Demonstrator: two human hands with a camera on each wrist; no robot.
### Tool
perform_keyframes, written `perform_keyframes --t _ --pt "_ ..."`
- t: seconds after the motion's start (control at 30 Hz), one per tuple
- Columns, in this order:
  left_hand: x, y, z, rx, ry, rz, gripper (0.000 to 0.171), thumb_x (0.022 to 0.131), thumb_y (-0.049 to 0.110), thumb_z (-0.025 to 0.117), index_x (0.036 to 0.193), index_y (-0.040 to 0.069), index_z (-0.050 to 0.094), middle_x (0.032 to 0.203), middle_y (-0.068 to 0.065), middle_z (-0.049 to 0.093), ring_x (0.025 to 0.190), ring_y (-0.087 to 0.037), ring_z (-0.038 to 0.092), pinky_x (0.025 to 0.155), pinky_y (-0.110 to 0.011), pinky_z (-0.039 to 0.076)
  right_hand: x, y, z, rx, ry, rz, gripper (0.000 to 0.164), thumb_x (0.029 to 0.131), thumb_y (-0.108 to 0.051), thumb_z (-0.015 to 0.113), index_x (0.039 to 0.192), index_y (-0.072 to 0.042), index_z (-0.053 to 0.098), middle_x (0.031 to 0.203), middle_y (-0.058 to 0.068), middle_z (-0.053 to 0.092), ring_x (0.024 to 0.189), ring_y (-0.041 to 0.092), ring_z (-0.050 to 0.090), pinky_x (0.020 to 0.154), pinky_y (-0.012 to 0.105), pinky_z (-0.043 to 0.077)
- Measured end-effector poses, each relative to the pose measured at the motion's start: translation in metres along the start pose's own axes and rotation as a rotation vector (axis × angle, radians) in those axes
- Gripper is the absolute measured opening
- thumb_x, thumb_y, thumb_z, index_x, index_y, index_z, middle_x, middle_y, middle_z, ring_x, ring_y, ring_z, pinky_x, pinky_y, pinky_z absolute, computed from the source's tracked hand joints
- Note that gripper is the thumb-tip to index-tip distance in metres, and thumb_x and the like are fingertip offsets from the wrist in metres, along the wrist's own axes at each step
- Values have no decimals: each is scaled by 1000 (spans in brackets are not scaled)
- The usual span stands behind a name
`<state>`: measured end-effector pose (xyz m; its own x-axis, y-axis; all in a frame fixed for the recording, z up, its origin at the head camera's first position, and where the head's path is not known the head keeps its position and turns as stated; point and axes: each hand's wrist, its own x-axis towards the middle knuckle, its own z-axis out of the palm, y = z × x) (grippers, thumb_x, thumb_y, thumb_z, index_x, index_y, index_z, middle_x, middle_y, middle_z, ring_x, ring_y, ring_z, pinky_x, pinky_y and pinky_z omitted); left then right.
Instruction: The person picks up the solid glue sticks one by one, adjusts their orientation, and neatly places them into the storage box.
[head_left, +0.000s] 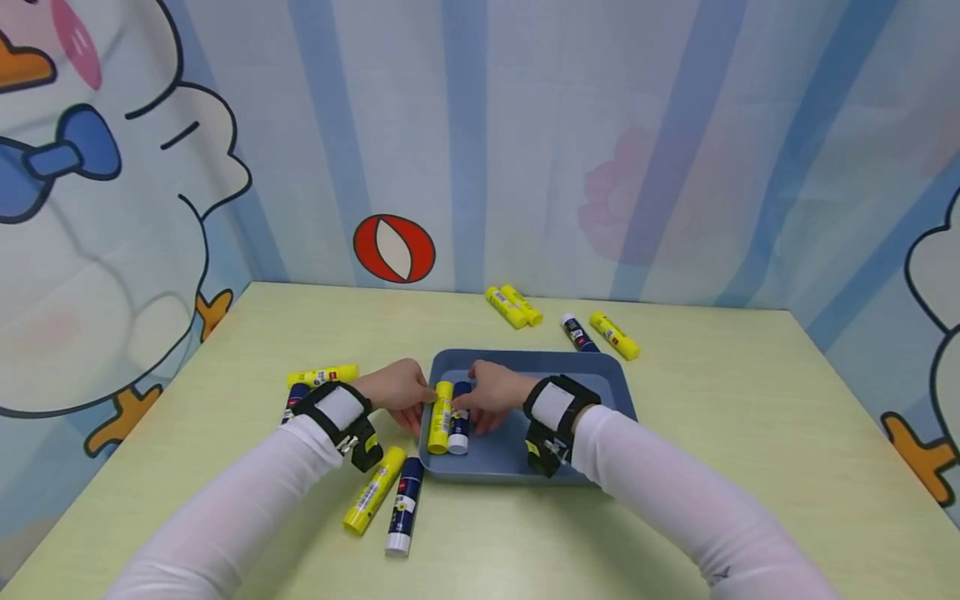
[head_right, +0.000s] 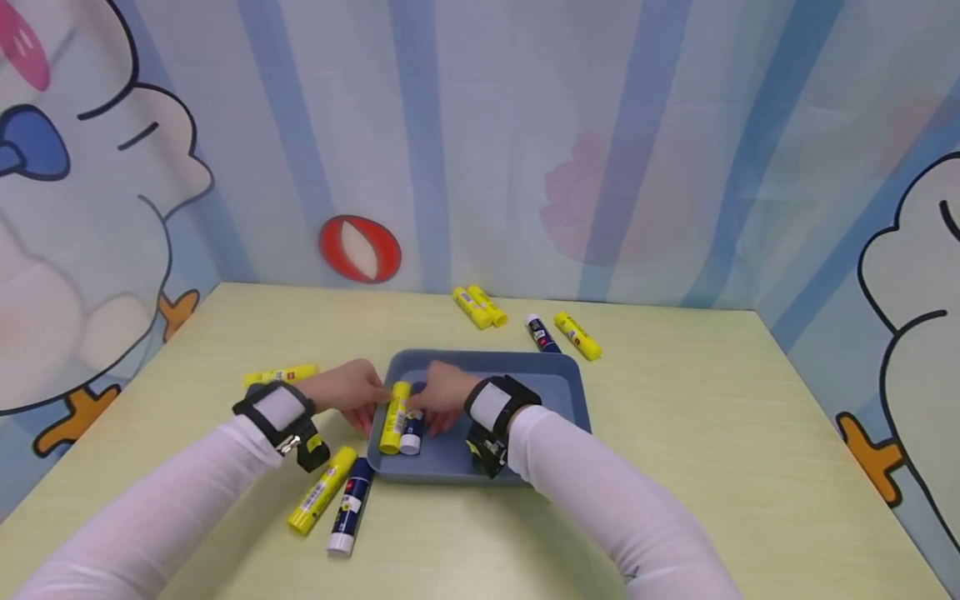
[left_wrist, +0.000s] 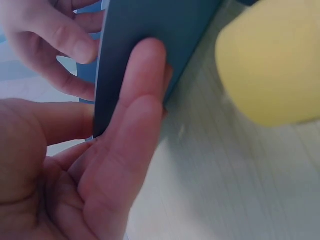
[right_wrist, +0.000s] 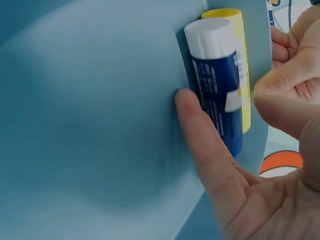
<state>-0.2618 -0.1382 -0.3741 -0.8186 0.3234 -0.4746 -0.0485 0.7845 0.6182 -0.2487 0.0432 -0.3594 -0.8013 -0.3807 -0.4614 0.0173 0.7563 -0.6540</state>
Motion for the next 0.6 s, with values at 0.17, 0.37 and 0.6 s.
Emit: perform_keyframes --t 0.17,0.37,0.6 --pt "-2 1 0 9 10 -2 24 98 14 57 91 -3 71 65 -11 69 52 -15 66 54 -26 55 -3 10 -15 3 -16 -36 64 98 -27 59 146 3 27 85 12 69 73 24 70 65 33 56" --pt "-3 1 1 6 23 1 23 98 14 57 91 -3 70 65 -10 68 53 -15 66 53 -26 54 -15 34 -45 23 -31 -158 64 99 -32 56 147 0 28 101 14 67 84 26 69 76 38 55" --pt "-6 1 2 -13 -8 42 25 100 13 54 88 -3 70 67 -11 69 54 -15 67 54 -26 55 -40 74 -82 41 75 -309 57 101 -31 54 143 2 36 115 22 64 97 35 64 86 46 51"
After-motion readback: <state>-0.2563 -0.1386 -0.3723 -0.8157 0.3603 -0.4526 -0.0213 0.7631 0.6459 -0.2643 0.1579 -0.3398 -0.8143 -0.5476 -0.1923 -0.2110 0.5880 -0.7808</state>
